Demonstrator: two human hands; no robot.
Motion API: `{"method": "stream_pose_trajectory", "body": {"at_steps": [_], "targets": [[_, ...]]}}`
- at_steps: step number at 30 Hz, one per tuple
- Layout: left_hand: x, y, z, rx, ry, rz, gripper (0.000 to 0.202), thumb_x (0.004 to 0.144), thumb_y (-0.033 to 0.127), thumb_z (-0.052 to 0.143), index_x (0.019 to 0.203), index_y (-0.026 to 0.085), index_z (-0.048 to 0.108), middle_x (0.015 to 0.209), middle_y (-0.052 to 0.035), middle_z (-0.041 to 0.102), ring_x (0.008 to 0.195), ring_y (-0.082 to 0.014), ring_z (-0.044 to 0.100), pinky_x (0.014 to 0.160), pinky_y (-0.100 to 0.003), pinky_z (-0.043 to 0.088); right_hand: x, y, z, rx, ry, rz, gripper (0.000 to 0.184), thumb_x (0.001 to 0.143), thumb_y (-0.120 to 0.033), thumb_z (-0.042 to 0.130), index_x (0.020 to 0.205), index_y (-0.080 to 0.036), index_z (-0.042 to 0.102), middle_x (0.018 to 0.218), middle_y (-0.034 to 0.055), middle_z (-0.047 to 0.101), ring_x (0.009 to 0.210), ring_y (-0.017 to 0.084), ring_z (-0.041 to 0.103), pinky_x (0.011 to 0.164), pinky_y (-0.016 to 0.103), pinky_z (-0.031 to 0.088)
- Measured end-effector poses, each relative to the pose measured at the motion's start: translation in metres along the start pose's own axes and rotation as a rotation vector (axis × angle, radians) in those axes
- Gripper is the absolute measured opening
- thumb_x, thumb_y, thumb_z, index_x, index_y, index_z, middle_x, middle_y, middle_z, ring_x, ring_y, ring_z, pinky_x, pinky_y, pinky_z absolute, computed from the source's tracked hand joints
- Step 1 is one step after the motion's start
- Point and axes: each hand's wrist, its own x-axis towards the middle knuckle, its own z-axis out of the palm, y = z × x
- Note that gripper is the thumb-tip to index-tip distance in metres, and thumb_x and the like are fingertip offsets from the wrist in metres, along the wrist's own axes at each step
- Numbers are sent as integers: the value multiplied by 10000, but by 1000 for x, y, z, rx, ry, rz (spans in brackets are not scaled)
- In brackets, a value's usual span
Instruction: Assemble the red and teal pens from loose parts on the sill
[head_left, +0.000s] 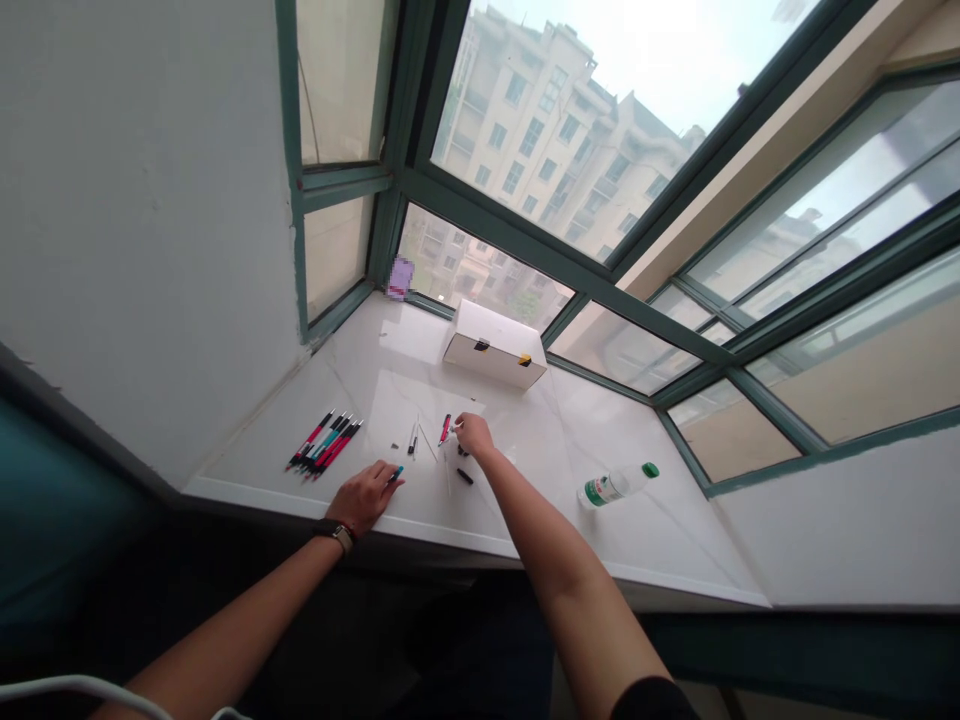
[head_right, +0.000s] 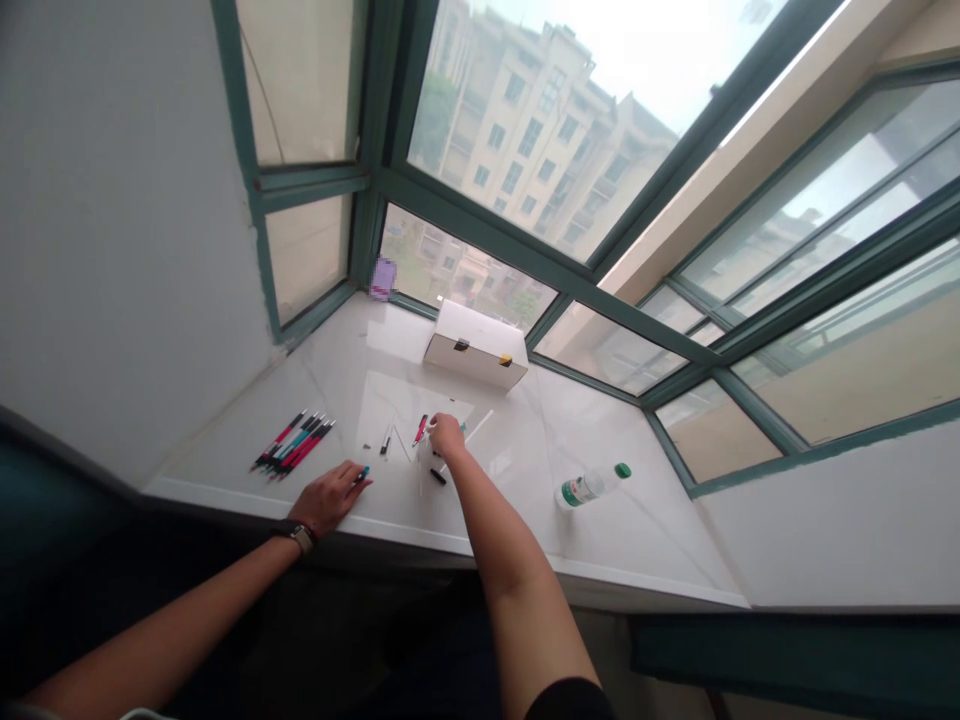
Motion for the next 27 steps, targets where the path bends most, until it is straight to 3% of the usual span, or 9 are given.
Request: {"method": "stream_pose_trajectory", "body": {"at_steps": [4, 8, 20, 23, 27], "targets": [[0, 1, 0, 14, -1, -5, 333, 1004, 429, 343, 1065, 224, 598, 960, -66, 645, 853, -208, 624, 713, -315, 444, 19, -6, 1, -39, -57, -105, 239, 813, -75, 594, 983, -191, 715, 1098, 81, 686, 1000, 188, 603, 795, 228, 403], [0, 1, -1, -3, -7, -20, 314, 1003, 416, 354, 1047, 227, 601, 951, -67, 644, 842, -202, 617, 711, -314, 437, 29, -8, 7, -63, -83, -123, 245, 769, -23, 605, 922, -176, 721, 1039, 79, 696, 940, 187, 605, 738, 226, 394], [1, 2, -2, 7, -8, -27, 329, 1006, 428, 335, 1040, 222, 590, 947, -63, 645, 851, -203, 615, 720, -309, 435, 30, -5, 16, -25, -30, -60, 223, 779, -76, 590, 945, -141, 724, 995, 93, 716, 899, 181, 621, 720, 226, 400], [1, 3, -3, 22, -12, -34, 342, 1009, 434, 322, 1026, 222, 591, 937, -63, 648, 844, -205, 614, 714, -312, 423, 25, -8, 9, 20, 55, -49, 256, 812, -132, 562, 1017, -147, 715, 1054, 96, 708, 964, 183, 621, 811, 236, 425], [2, 5, -4, 19, 0, -40, 347, 1008, 440, 325, 1011, 220, 594, 921, -63, 646, 831, -208, 611, 698, -315, 411, -2, -18, 5, 381, 254, -32, 294, 869, -217, 502, 1079, -160, 700, 1051, 86, 719, 942, 178, 642, 877, 271, 463]]}}
